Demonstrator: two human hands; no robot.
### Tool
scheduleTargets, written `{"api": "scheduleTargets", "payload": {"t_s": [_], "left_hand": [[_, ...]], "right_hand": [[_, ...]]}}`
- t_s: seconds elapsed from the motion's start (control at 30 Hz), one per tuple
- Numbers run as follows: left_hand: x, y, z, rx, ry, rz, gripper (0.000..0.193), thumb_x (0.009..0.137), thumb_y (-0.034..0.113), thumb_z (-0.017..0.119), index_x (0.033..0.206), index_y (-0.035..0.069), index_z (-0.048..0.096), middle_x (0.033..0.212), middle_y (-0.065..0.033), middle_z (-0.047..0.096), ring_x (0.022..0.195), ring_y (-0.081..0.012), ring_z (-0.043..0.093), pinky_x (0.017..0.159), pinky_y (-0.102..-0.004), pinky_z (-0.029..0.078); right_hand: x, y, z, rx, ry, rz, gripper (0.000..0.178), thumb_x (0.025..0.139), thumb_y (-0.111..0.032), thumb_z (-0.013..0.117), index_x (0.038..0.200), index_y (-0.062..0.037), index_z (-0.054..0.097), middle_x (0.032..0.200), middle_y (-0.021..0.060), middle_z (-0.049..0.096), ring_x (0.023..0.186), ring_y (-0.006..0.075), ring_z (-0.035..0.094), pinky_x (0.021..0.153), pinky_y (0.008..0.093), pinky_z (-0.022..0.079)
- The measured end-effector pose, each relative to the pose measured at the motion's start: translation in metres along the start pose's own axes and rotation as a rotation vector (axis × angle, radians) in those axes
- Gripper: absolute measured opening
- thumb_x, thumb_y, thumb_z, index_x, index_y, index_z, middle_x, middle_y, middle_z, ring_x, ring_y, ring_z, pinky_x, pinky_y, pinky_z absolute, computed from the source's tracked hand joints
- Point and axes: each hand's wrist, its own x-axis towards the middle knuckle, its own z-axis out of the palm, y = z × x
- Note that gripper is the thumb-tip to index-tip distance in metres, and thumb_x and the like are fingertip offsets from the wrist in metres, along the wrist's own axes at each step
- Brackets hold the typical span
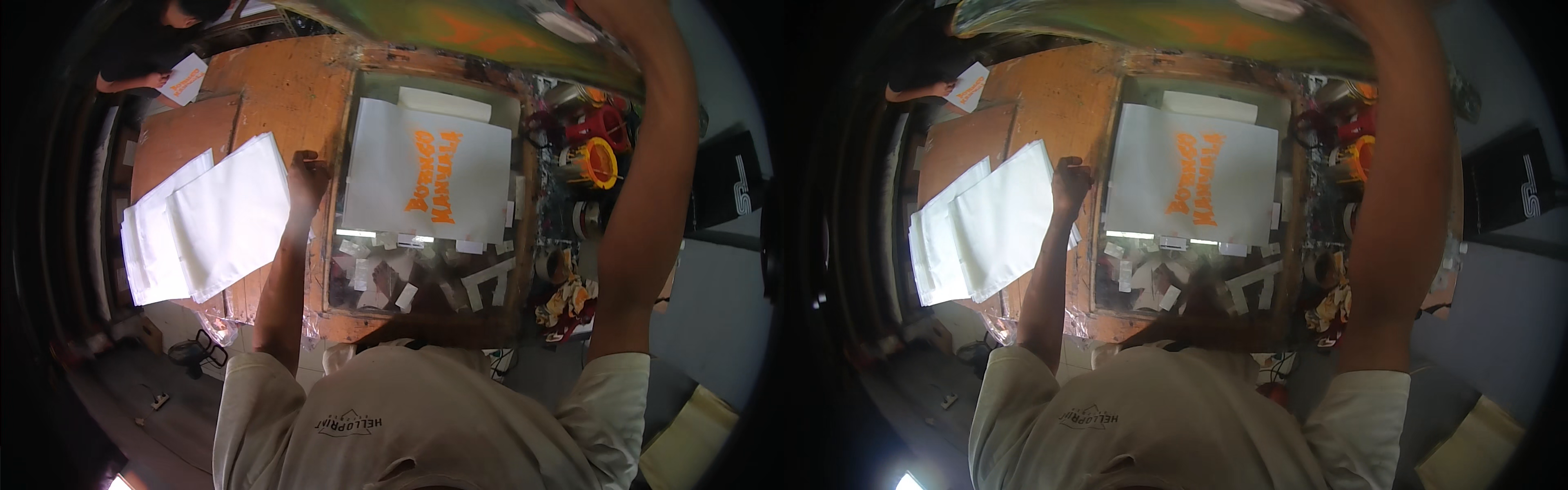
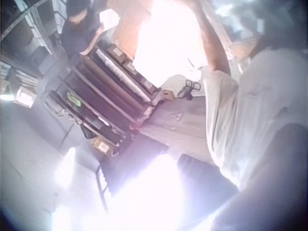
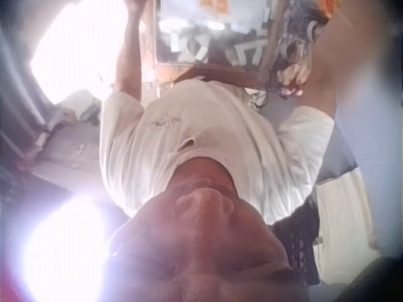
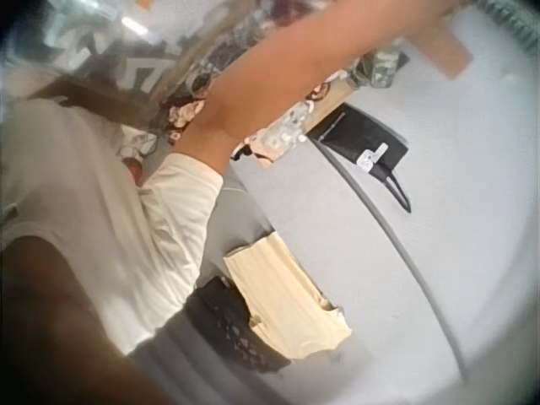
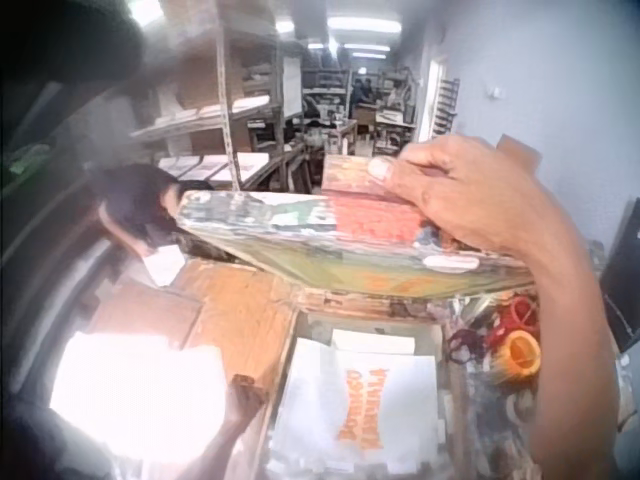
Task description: The person performs screen printing on white bags by placing a bag under a screen, lowering the screen, and using a squeegee to spread orange ink before lifting the screen and setting the printed bag aside.
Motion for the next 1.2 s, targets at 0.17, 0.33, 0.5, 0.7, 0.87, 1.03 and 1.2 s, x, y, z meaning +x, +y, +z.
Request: {"api": "scheduleTargets", "payload": {"t_s": [0.17,0.33,0.5,0.7,0.87,1.03,1.2], "left_hand": [[-0.045,0.002,0.034,0.586,0.004,0.301,0.040,0.092,0.038,0.070,0.111,0.003,0.063,0.110,-0.0216,0.063,0.108,-0.0340,0.063,0.088,-0.0449,0.051],[-0.069,0.019,0.081,0.474,-0.094,0.274,0.041,0.089,0.039,0.072,0.108,0.003,0.067,0.115,-0.0212,0.063,0.110,-0.0413,0.061,0.090,-0.0498,0.052],[-0.034,0.022,0.042,0.097,-0.120,0.122,0.014,0.086,0.015,0.073,0.093,0.004,0.069,0.097,-0.0191,0.071,0.093,-0.0366,0.071,0.080,-0.0448,0.056],[0.040,-0.052,-0.142,0.188,0.285,0.258,0.002,0.082,0.002,0.073,0.084,0.001,0.072,0.090,-0.0158,0.074,0.085,-0.0300,0.073,0.078,-0.0386,0.057],[0.041,-0.079,-0.264,0.691,0.768,0.231,0.039,0.085,0.016,0.078,0.120,0.006,0.063,0.122,-0.0143,0.062,0.114,-0.0368,0.059,0.093,-0.0484,0.050],[-0.056,-0.047,-0.174,0.396,0.627,0.332,0.032,0.086,0.020,0.080,0.107,0.005,0.061,0.127,-0.0211,0.058,0.117,-0.0429,0.055,0.096,-0.0527,0.047],[-0.136,-0.055,-0.066,0.442,0.364,0.156,0.036,0.087,0.035,0.080,0.105,0.008,0.064,0.153,-0.0232,0.042,0.149,-0.0448,0.027,0.123,-0.0635,0.011]], "right_hand": [[0.005,0.023,0.002,0.034,-0.004,-0.017,0.043,0.105,-0.039,0.056,0.085,-0.0016,0.062,0.070,0.0055,0.060,0.063,0.0162,0.059,0.059,0.0326,0.047],[0.012,0.048,0.014,0.119,0.118,-0.280,0.065,0.097,-0.058,0.064,0.123,0.0010,0.070,0.104,0.0151,0.072,0.104,0.0262,0.068,0.096,0.0349,0.048],[0.010,0.053,0.019,0.059,0.139,-0.325,0.057,0.100,-0.049,0.064,0.121,0.0027,0.070,0.108,0.0177,0.074,0.104,0.0262,0.068,0.097,0.0351,0.048],[-0.009,0.042,0.018,0.166,0.029,-0.318,0.047,0.103,-0.043,0.061,0.119,-0.0005,0.070,0.103,0.0172,0.074,0.098,0.0244,0.069,0.093,0.0356,0.049],[-0.014,0.042,0.022,0.150,0.044,-0.264,0.048,0.103,-0.045,0.060,0.123,-0.0020,0.069,0.111,0.0166,0.073,0.105,0.0248,0.068,0.096,0.0356,0.048],[-0.004,0.054,0.026,0.107,0.095,-0.219,0.054,0.102,-0.048,0.061,0.126,-0.0001,0.068,0.114,0.0184,0.072,0.113,0.0264,0.066,0.101,0.0361,0.046],[-0.004,0.059,0.027,0.126,0.089,-0.223,0.056,0.100,-0.052,0.063,0.126,-0.0024,0.070,0.102,0.0108,0.070,0.074,0.0142,0.061,0.066,0.0288,0.048]]}}
